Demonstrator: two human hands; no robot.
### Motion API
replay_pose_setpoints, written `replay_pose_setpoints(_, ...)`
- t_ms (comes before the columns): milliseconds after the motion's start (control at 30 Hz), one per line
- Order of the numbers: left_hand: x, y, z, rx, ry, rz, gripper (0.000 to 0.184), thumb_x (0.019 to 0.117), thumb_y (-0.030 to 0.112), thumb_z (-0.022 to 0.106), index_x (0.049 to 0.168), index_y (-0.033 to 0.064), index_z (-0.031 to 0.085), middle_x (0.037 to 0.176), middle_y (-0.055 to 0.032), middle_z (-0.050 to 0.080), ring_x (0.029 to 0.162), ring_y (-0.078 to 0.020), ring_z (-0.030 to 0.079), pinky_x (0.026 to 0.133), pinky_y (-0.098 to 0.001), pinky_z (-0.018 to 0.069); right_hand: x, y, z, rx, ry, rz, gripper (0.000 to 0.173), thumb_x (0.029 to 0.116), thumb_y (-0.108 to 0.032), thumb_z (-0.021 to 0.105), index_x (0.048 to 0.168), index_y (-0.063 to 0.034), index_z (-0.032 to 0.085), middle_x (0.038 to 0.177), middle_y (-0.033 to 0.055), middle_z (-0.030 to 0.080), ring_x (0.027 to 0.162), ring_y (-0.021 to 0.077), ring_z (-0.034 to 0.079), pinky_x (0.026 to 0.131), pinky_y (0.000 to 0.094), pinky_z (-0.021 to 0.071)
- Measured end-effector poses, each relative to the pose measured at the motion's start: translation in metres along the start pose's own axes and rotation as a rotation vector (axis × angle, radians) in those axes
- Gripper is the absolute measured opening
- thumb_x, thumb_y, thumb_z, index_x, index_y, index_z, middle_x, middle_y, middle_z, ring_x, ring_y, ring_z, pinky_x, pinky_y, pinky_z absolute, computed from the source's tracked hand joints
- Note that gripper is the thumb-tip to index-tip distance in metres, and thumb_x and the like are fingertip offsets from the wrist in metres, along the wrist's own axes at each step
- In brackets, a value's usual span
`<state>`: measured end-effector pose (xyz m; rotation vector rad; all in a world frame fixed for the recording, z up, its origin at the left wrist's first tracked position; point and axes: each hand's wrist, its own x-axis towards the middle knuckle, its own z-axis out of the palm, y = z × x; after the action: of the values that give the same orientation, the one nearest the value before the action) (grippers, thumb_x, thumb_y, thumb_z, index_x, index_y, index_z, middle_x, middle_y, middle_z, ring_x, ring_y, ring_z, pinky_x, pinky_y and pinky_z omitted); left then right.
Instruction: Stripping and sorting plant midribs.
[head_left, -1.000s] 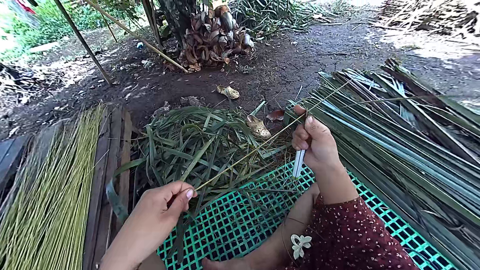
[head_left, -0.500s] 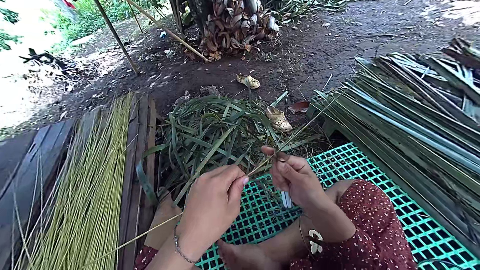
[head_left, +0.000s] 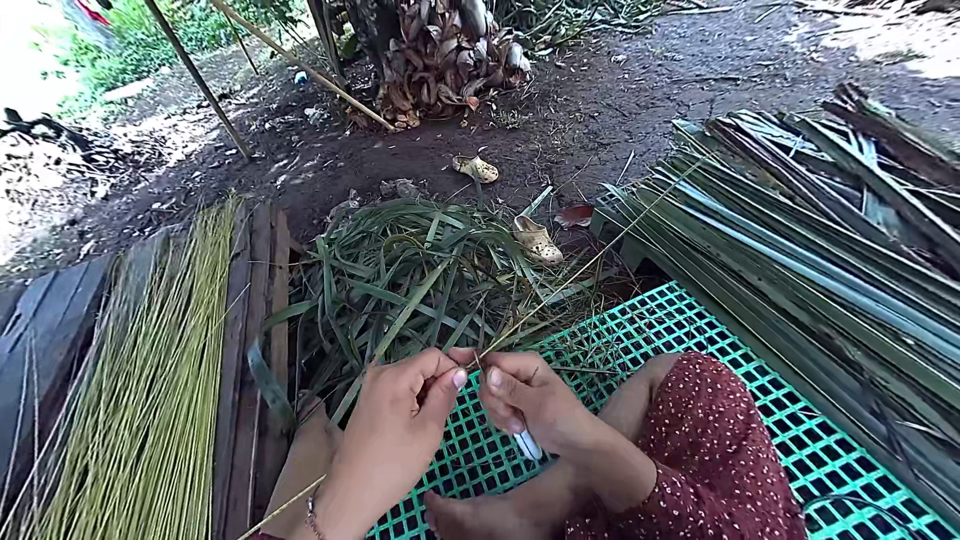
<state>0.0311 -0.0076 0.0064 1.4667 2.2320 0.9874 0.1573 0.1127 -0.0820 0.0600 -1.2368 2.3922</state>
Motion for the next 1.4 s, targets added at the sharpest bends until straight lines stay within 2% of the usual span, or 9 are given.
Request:
replay_pose_setpoints(133,-0.002,-0.007,-0.019,-0.071,-0.065,-0.07,0.018,0.0973,0.021,0.058,0.085,0.015,0.07,0.064,0.0154,0.058,0.053,0.0106,0.049,0.048,-0.008,0.0389,0.006,-0.031,-0.046,-0.074,0.298,-0.157,0.032,0.1056,-0.023,0.047,0.13,-0.0109,0.064,0.057,-0.0143,0.053,0.048,-0.0043,0.047,0.049,0.014,0.0425)
replay_pose_setpoints(300,-0.007,-0.038,-0.047,0.007,-0.05,-0.039,0.018,0.0946,0.028,0.06,0.086,0.0171,0.071,0.067,0.0161,0.06,0.057,0.0115,0.052,0.052,-0.0079,0.0416,0.007,-0.071,-0.109,-0.104,0.701,-0.309,0.04,0.1121,-0.023,0.025,0.13,-0.0154,0.059,0.053,-0.0113,0.047,0.04,-0.0007,0.042,0.042,0.0153,0.0404)
replay_pose_setpoints(467,-0.002,-0.023,-0.03,0.211,0.02,0.053,0.029,0.0997,0.032,0.055,0.108,0.013,0.075,0.086,0.0053,0.071,0.068,0.0013,0.062,0.06,-0.0164,0.0506,0.0,-0.045,-0.068,-0.133,0.507,-0.252,0.035,0.1082,-0.023,0.037,0.134,-0.0169,0.06,0.055,-0.0116,0.053,0.045,-0.0008,0.049,0.048,0.0166,0.0464)
replay_pose_setpoints(567,0.001,-0.006,-0.005,0.254,0.081,0.168,0.027,0.1018,0.027,0.056,0.102,0.0106,0.077,0.087,-0.0007,0.073,0.07,-0.0061,0.066,0.064,-0.0229,0.0549,-0.002,-0.016,-0.024,-0.037,0.314,-0.158,0.032,0.1047,-0.021,0.052,0.133,-0.0108,0.061,0.061,-0.0128,0.058,0.051,-0.0027,0.052,0.053,0.0152,0.047)
replay_pose_setpoints(733,0.002,-0.001,0.005,0.309,0.158,0.291,0.023,0.0979,0.02,0.057,0.088,0.0104,0.075,0.077,0.0,0.069,0.064,-0.006,0.062,0.059,-0.0201,0.0511,0.001,-0.005,-0.001,0.026,0.205,-0.133,0.028,0.1044,-0.019,0.054,0.126,-0.0045,0.066,0.065,-0.0139,0.059,0.053,-0.0038,0.052,0.054,0.0141,0.046)
replay_pose_setpoints(967,-0.005,-0.019,-0.016,0.409,0.175,0.305,0.027,0.0979,0.025,0.054,0.086,0.0126,0.074,0.076,0.0019,0.069,0.063,-0.005,0.061,0.058,-0.0201,0.0497,0.015,-0.075,-0.111,-0.191,0.643,-0.282,0.036,0.1103,-0.022,0.031,0.128,-0.0159,0.061,0.055,-0.013,0.048,0.042,-0.002,0.043,0.043,0.0145,0.0412)
replay_pose_setpoints(1167,-0.008,-0.054,-0.051,0.5,0.29,0.178,0.031,0.0976,0.026,0.052,0.088,0.0069,0.075,0.074,-0.0039,0.07,0.062,-0.0111,0.063,0.058,-0.0285,0.0515,0.009,-0.123,-0.201,0.082,1.015,-0.441,0.034,0.1134,-0.035,0.024,0.112,-0.0229,0.055,0.06,-0.0151,0.045,0.045,-0.0038,0.041,0.048,0.0118,0.0394)
replay_pose_setpoints(1267,-0.005,-0.052,-0.051,0.478,0.336,0.17,0.03,0.0966,0.026,0.053,0.088,0.0078,0.075,0.074,-0.0017,0.069,0.063,-0.0046,0.061,0.059,-0.0204,0.0488,0.011,-0.099,-0.164,-0.004,0.882,-0.165,0.038,0.1127,-0.036,0.022,0.114,-0.022,0.057,0.06,-0.0158,0.047,0.046,-0.0041,0.043,0.048,0.0128,0.0408)
replay_pose_setpoints(1400,-0.003,-0.042,-0.038,0.44,0.306,0.231,0.028,0.0967,0.024,0.054,0.088,0.0073,0.075,0.075,-0.0026,0.07,0.063,-0.0038,0.061,0.059,-0.0184,0.0489,0.011,-0.05,-0.084,-0.075,0.362,0.133,0.044,0.1093,-0.023,0.02,0.142,-0.0129,0.048,0.06,-0.0119,0.05,0.048,-0.0017,0.047,0.05,0.0155,0.0452)
